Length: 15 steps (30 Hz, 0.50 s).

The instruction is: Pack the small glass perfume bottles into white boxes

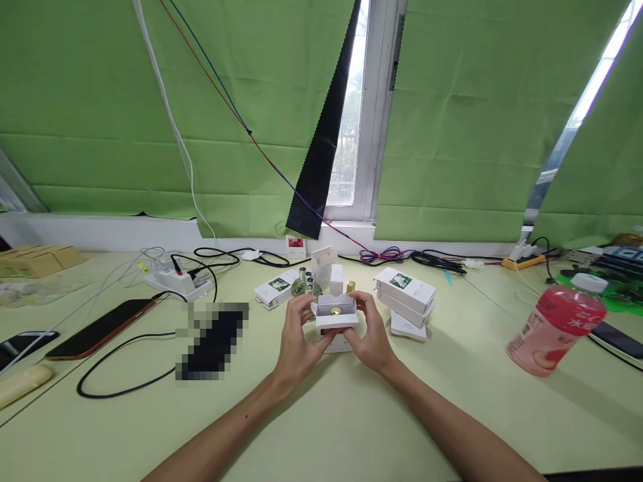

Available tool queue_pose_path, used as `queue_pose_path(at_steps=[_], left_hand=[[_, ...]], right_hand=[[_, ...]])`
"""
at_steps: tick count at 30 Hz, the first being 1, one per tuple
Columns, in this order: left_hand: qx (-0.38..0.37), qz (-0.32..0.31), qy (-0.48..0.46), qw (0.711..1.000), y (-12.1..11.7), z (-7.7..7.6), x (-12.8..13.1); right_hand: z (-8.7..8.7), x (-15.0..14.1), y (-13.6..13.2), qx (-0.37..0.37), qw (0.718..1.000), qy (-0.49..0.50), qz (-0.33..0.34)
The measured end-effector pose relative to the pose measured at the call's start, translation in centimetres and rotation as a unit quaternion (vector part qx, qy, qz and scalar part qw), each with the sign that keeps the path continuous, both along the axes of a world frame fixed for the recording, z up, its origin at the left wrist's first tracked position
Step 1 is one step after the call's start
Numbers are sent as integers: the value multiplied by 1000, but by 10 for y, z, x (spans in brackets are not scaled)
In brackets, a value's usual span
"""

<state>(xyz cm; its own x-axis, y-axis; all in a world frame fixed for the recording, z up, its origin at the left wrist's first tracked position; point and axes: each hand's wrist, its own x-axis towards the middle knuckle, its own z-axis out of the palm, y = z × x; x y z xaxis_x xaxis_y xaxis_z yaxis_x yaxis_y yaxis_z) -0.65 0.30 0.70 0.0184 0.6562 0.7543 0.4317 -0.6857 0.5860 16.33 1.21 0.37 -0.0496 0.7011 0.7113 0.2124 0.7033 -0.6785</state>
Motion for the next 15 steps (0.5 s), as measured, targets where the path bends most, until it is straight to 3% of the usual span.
queue_pose_path(at_steps=[15], left_hand=[[38, -18, 54, 998, 1, -1, -1]], right_hand=[[2, 1, -1, 3, 1000, -28, 10]])
